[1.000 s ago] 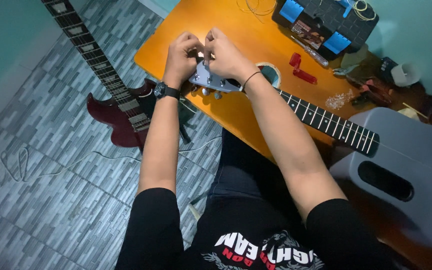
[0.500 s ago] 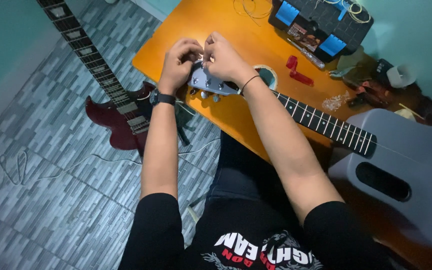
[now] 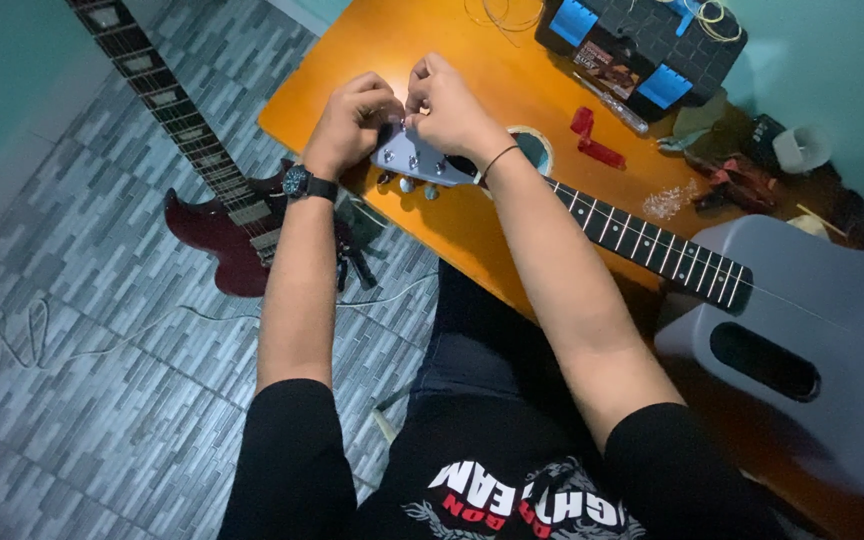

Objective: Replacing and winding strings on an acoustic guitar

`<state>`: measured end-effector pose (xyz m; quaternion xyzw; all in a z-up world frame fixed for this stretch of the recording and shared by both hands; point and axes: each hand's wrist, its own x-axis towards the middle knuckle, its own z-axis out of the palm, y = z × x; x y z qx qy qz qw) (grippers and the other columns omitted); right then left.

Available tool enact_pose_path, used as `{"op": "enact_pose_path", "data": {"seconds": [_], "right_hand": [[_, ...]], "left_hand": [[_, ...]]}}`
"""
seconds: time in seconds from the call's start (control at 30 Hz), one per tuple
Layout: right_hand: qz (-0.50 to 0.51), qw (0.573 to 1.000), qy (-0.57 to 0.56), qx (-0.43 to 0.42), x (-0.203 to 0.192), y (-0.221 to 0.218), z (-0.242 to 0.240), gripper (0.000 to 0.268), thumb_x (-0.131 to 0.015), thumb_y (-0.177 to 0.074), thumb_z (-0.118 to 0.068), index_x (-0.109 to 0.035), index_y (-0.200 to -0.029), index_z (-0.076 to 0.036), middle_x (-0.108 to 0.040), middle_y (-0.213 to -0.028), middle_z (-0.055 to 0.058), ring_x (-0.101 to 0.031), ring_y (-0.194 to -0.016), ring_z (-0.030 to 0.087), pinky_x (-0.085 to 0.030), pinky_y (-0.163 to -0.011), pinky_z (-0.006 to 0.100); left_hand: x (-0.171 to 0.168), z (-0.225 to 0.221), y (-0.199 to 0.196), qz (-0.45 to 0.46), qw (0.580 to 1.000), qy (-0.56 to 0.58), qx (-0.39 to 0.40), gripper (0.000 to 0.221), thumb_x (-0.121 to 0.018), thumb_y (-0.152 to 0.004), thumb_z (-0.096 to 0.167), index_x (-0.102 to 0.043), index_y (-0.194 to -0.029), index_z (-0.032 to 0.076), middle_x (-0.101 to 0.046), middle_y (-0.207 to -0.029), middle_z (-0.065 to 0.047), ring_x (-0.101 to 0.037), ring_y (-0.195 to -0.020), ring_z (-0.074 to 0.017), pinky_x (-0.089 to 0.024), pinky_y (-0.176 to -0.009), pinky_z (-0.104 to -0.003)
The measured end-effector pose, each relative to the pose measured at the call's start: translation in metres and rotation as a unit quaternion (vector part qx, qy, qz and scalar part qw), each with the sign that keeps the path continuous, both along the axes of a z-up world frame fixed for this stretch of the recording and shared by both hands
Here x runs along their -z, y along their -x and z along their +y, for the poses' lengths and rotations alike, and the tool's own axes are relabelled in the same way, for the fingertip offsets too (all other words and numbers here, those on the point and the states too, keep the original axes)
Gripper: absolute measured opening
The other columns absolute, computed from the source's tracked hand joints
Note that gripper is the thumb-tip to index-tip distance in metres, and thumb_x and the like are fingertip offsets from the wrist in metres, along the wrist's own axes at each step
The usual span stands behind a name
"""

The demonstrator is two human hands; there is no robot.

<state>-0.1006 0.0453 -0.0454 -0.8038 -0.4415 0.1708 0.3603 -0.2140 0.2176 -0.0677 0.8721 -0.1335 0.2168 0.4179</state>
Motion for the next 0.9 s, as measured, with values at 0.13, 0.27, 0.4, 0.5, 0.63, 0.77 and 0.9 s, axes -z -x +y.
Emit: {"op": "enact_pose_path", "data": {"seconds": [0.13, 0.27, 0.4, 0.5, 0.63, 0.77, 0.9], "right_hand": [[0.028, 0.999, 0.027, 0.001, -0.013, 0.006, -0.001, 0.020, -0.072, -0.090, -0.003, -0.061, -0.074, -0.006, -0.049, -0.110, 0.007, -0.056, -0.095, 0.021, -0.050, -0.082, 0.031], [0.026, 0.999, 0.031, -0.034, -0.009, 0.001, -0.001, 0.024, -0.071, -0.089, -0.006, -0.055, -0.071, -0.009, -0.047, -0.109, 0.007, -0.056, -0.092, 0.020, -0.049, -0.078, 0.030], [0.042, 0.995, 0.084, -0.044, -0.014, 0.000, -0.002, 0.015, -0.071, -0.084, -0.007, -0.060, -0.073, -0.009, -0.049, -0.113, 0.008, -0.055, -0.092, 0.022, -0.048, -0.077, 0.034], [0.066, 0.992, 0.103, -0.033, -0.022, 0.003, -0.003, 0.020, -0.075, -0.087, -0.012, -0.059, -0.075, -0.010, -0.051, -0.115, 0.007, -0.059, -0.094, 0.020, -0.052, -0.082, 0.034], [0.037, 0.995, 0.080, -0.040, -0.022, 0.005, -0.003, 0.021, -0.068, -0.084, -0.017, -0.052, -0.072, -0.011, -0.048, -0.109, 0.006, -0.052, -0.089, 0.020, -0.045, -0.076, 0.034], [0.150, 0.983, 0.042, -0.094, -0.049, 0.010, -0.019, 0.009, -0.066, -0.086, -0.020, -0.064, -0.078, -0.016, -0.046, -0.121, 0.002, -0.053, -0.102, 0.015, -0.042, -0.088, 0.030], [0.192, 0.967, -0.092, -0.142, -0.059, 0.011, -0.034, 0.020, -0.068, -0.094, -0.037, -0.064, -0.091, -0.018, -0.046, -0.138, 0.007, -0.054, -0.121, 0.019, -0.048, -0.099, 0.033]], "left_hand": [[-0.009, -0.003, 0.008, 0.081, 0.994, 0.079, -0.001, 0.021, -0.063, -0.089, -0.014, -0.073, -0.093, 0.004, -0.055, -0.103, -0.007, -0.055, -0.099, -0.0230, -0.052, -0.082, -0.032], [-0.009, -0.005, 0.010, 0.097, 0.987, 0.132, -0.001, 0.021, -0.063, -0.090, -0.012, -0.076, -0.095, 0.004, -0.066, -0.100, -0.007, -0.062, -0.095, -0.0204, -0.056, -0.083, -0.031], [-0.002, -0.002, 0.008, 0.077, 0.993, 0.088, -0.034, 0.014, -0.075, -0.091, -0.006, -0.072, -0.093, 0.007, -0.070, -0.098, -0.006, -0.063, -0.091, -0.0181, -0.054, -0.079, -0.030], [0.005, 0.000, 0.006, 0.063, 0.993, 0.102, -0.002, 0.014, -0.070, -0.093, -0.010, -0.074, -0.096, 0.003, -0.066, -0.102, -0.008, -0.063, -0.099, -0.0227, -0.055, -0.087, -0.034], [0.001, -0.001, 0.001, 0.101, 0.989, 0.103, -0.008, 0.010, -0.066, -0.096, -0.003, -0.072, -0.096, 0.006, -0.064, -0.104, -0.007, -0.060, -0.100, -0.0224, -0.050, -0.090, -0.037], [-0.006, -0.006, 0.007, 0.103, 0.984, 0.144, -0.029, 0.015, -0.068, -0.092, -0.007, -0.070, -0.097, 0.008, -0.069, -0.101, -0.007, -0.064, -0.096, -0.0202, -0.054, -0.088, -0.034], [-0.020, -0.014, 0.015, 0.068, 0.982, 0.163, -0.066, 0.014, -0.063, -0.092, -0.005, -0.063, -0.097, 0.007, -0.067, -0.096, -0.007, -0.064, -0.092, -0.0212, -0.054, -0.086, -0.034]]}}
